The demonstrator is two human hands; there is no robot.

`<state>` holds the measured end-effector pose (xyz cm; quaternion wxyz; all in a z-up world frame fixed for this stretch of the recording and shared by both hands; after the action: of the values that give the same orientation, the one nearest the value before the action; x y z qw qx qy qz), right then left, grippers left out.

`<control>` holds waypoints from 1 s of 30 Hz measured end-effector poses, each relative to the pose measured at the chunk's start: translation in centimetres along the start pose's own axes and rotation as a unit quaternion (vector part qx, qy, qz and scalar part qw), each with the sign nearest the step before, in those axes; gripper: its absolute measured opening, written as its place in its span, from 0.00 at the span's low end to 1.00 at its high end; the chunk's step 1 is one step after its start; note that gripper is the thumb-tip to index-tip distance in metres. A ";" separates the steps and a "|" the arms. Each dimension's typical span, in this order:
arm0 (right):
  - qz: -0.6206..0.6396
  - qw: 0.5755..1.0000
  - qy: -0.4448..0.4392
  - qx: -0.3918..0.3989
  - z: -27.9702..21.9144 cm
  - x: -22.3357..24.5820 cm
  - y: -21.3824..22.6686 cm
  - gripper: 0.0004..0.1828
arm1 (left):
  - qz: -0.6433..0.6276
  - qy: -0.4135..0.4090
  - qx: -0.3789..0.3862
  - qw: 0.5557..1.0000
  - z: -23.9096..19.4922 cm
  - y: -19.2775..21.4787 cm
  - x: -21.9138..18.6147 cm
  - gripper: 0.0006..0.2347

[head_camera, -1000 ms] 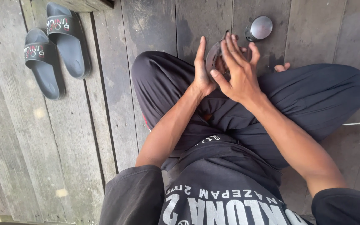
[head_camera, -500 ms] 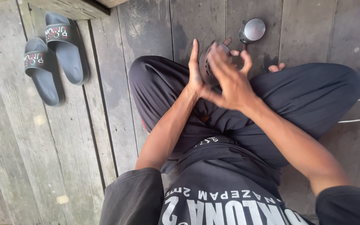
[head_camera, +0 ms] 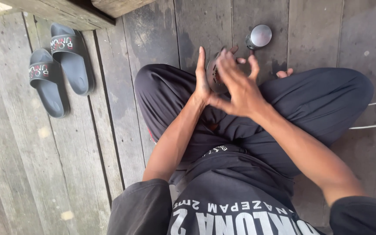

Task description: The person sits on a wooden floor and cleans a circular metal part with holes using a small grey object. They rub the object against the surface of the part, flip it over to clean the other side, and repeat the process.

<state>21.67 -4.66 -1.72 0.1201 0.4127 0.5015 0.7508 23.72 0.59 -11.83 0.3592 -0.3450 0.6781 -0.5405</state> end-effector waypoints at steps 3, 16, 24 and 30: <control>-0.012 1.000 0.015 0.006 0.3 0.9 -0.3 0.62 | 0.069 0.027 -0.079 0.994 -0.1 0.7 -0.1 0.41; -0.012 1.000 0.010 -0.002 0.3 -0.1 -0.1 0.49 | 0.018 0.042 -0.078 0.996 -0.4 -0.6 0.0 0.44; -0.009 1.000 -0.002 -0.014 0.5 0.5 0.8 0.49 | -0.047 -0.023 0.029 0.998 -0.4 -2.2 -0.3 0.40; 0.023 0.999 0.035 0.010 0.1 3.7 0.1 0.53 | -0.016 0.035 0.119 0.992 -0.7 -3.2 -0.7 0.39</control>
<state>19.46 -2.42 0.25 0.0805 0.3987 0.5031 0.7625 23.68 0.98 -8.49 0.3648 -0.2914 0.6156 -0.6349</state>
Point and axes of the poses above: each hand's wrist, its own z-axis towards the middle knuckle, its own y-axis out of the back of the hand, x = y × z, the point moved 8 cm from there along z, towards the middle knuckle, and after that the axes turned 10 degrees about x, right-handed, at the moved point
